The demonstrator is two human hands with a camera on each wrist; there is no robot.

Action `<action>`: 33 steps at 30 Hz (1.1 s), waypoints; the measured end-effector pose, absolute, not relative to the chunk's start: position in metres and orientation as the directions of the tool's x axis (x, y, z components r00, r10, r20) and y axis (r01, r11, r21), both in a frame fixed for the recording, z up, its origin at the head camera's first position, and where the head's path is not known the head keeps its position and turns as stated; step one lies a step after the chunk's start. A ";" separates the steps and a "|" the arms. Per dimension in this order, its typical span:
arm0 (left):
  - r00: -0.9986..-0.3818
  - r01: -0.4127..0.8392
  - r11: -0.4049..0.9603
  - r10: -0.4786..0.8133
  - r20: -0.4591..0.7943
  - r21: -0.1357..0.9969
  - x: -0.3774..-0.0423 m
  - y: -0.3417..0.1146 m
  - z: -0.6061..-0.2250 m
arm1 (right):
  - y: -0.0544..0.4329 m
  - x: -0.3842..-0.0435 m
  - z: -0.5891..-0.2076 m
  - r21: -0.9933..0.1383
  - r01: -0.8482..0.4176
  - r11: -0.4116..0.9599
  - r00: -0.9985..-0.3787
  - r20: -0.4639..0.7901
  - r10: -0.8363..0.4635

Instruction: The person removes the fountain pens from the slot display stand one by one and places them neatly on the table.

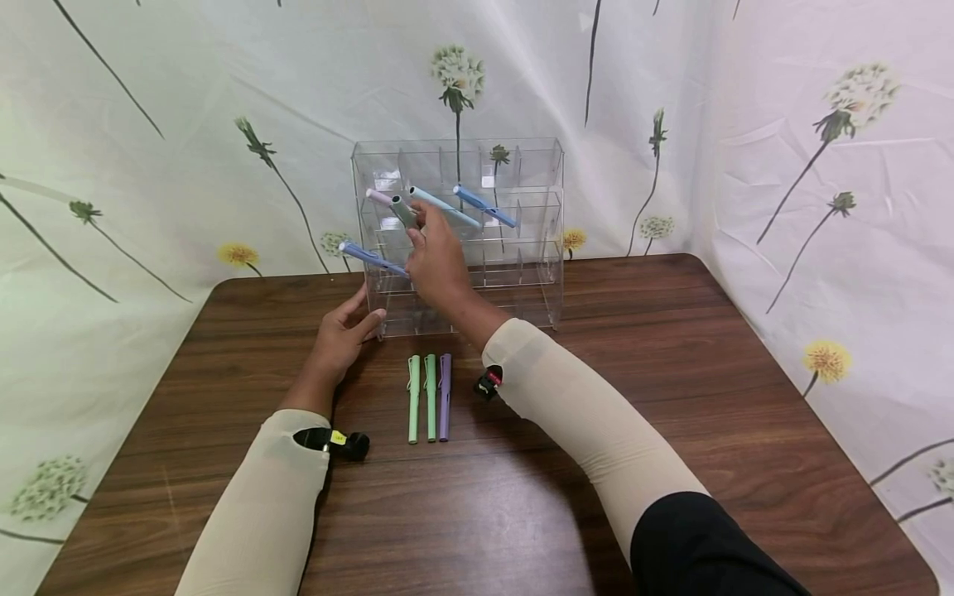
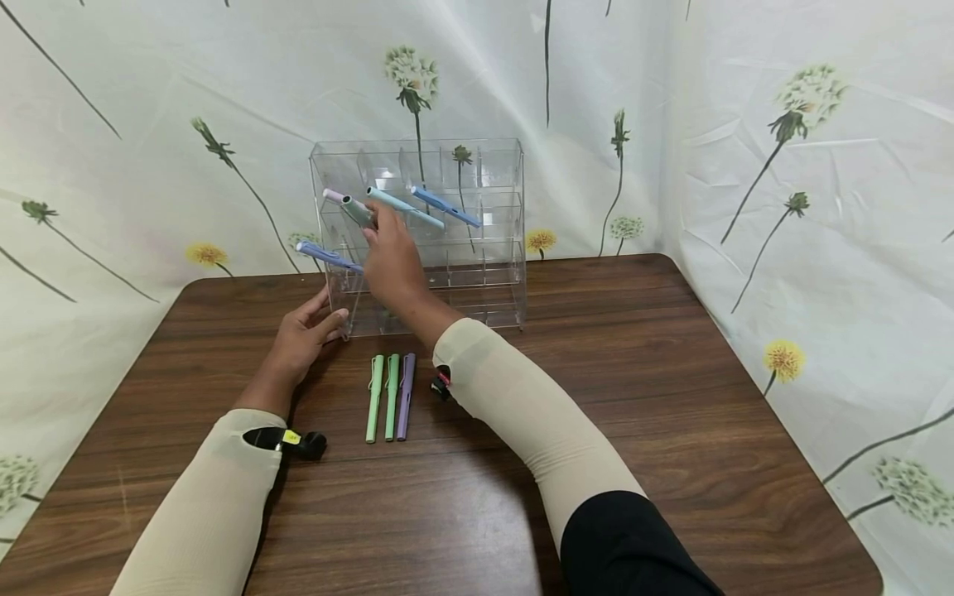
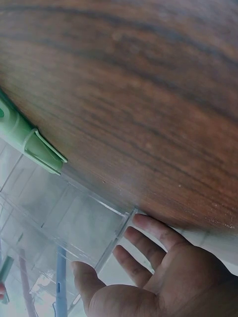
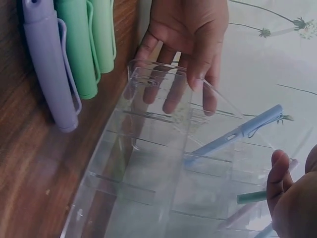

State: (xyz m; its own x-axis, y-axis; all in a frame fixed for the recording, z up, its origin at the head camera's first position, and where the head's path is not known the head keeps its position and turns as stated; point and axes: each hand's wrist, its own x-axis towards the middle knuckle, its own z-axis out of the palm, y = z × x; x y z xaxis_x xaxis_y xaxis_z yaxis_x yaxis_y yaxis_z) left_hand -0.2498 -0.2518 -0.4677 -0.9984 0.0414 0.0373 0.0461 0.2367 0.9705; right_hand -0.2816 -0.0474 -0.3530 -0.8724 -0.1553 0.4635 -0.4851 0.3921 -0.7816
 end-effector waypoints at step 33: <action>-0.998 0.056 0.248 0.047 0.046 0.967 -0.249 -0.253 -0.468 | 0.007 -0.232 -0.365 -0.817 -0.537 0.210 -0.816 0.441 -0.374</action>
